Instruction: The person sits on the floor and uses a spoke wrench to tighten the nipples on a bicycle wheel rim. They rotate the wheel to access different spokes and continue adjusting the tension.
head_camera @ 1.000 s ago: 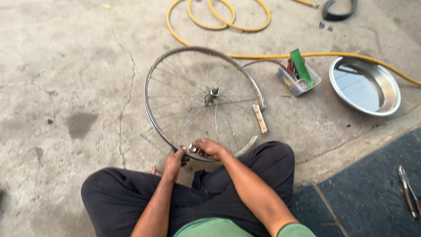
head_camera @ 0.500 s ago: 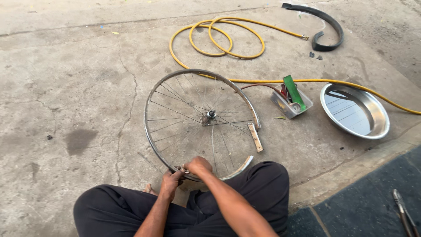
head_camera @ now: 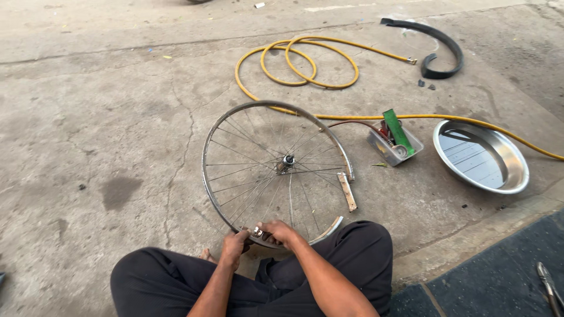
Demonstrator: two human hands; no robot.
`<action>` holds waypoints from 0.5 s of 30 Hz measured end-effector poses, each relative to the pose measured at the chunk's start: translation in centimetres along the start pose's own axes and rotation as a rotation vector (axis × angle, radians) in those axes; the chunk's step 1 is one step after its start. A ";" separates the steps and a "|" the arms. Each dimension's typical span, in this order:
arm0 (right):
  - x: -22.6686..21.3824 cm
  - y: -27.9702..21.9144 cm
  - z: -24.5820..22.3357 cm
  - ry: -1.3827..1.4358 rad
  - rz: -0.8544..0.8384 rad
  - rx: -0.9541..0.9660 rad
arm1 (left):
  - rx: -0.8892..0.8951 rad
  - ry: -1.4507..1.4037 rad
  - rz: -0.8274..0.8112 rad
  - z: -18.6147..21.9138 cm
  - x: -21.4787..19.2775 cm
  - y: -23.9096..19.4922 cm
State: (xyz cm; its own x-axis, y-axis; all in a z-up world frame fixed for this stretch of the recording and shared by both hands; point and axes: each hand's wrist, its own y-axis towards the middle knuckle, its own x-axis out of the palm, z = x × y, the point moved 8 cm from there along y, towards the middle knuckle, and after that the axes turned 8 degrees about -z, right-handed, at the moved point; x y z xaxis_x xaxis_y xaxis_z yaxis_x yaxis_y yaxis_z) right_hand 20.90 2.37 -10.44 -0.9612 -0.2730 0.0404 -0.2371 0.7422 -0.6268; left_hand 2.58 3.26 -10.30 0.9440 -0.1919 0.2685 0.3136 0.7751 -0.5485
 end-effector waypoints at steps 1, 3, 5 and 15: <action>0.2 -0.1 0.0 0.033 -0.028 -0.026 | -0.018 0.008 0.002 -0.2 0.0 -0.1; 0.5 -0.4 -0.1 0.070 -0.082 -0.054 | -0.023 -0.012 -0.002 -0.3 0.1 -0.5; 0.6 -0.7 -0.4 0.078 -0.131 -0.067 | -0.014 -0.012 0.002 0.1 0.2 -0.8; 1.0 -0.3 -0.5 -0.066 -0.067 -0.058 | 0.095 0.130 0.081 -1.0 -1.2 1.3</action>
State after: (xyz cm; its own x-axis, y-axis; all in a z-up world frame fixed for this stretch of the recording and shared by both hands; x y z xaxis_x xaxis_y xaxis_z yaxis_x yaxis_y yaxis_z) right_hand 19.96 2.19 -9.78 -0.9321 -0.3611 0.0284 -0.3100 0.7550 -0.5779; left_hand 1.99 3.93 -12.15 0.9729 -0.1984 0.1187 0.2312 0.8432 -0.4853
